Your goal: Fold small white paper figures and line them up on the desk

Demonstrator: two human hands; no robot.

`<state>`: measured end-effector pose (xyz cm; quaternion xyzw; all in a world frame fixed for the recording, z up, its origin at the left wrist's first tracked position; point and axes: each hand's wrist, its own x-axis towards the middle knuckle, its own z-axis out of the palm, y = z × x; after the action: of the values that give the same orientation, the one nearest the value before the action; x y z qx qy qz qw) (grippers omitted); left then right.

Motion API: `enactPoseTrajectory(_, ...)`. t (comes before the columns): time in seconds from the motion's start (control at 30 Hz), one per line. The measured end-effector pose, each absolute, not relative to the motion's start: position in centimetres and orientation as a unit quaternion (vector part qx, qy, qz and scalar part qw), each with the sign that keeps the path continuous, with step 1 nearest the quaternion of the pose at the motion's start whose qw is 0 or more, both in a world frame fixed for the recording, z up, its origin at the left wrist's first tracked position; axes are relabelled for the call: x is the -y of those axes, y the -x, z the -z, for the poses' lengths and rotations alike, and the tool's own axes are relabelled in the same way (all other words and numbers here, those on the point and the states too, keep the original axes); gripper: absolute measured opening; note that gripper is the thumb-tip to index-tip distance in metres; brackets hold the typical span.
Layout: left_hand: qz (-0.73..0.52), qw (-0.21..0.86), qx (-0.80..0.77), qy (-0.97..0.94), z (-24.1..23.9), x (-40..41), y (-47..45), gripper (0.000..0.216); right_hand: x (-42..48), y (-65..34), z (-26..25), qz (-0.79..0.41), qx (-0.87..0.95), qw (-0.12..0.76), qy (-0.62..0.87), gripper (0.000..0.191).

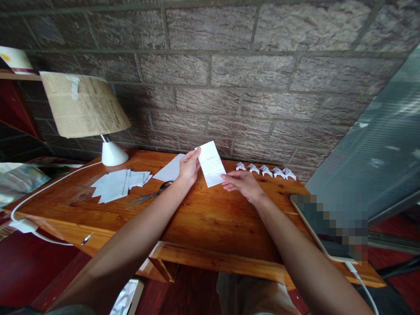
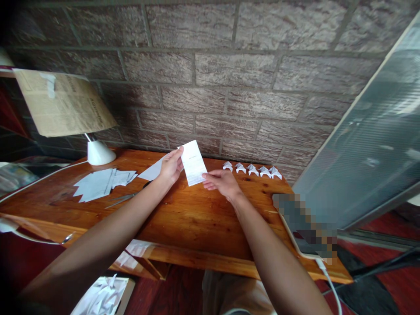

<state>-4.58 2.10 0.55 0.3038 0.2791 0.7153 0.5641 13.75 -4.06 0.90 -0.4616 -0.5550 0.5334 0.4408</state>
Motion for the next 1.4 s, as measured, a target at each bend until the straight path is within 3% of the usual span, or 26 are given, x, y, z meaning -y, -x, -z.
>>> enactPoseTrajectory(0.23,-0.701,0.555,-0.278,-0.351,-0.6,-1.4,4.4,0.036,4.5,-14.0,-1.4,-0.553,0.613,0.376,0.421,0.032)
enactPoseTrajectory(0.43,-0.642,0.547,-0.293,-0.450,0.4,-0.6,2.9,0.034,3.8,-14.8,-1.4,-0.534,0.580,0.450,0.420,0.036)
enactPoseTrajectory(0.67,-0.630,0.547,-0.281,-0.475,0.4,-0.3,2.7,0.032,3.7,-14.7,-0.9,-0.530,0.569,0.452,0.436,0.034)
enactPoseTrajectory(1.03,-0.543,0.646,-0.251,-0.475,-0.1,-0.3,3.1,0.045,3.3,-15.1,-1.0,-0.496,0.547,0.505,0.447,0.035)
enactPoseTrajectory(1.4,-0.569,0.585,-0.299,-0.495,0.4,-0.5,3.1,0.039,3.3,-15.3,-0.8,-0.512,0.563,0.480,0.437,0.033)
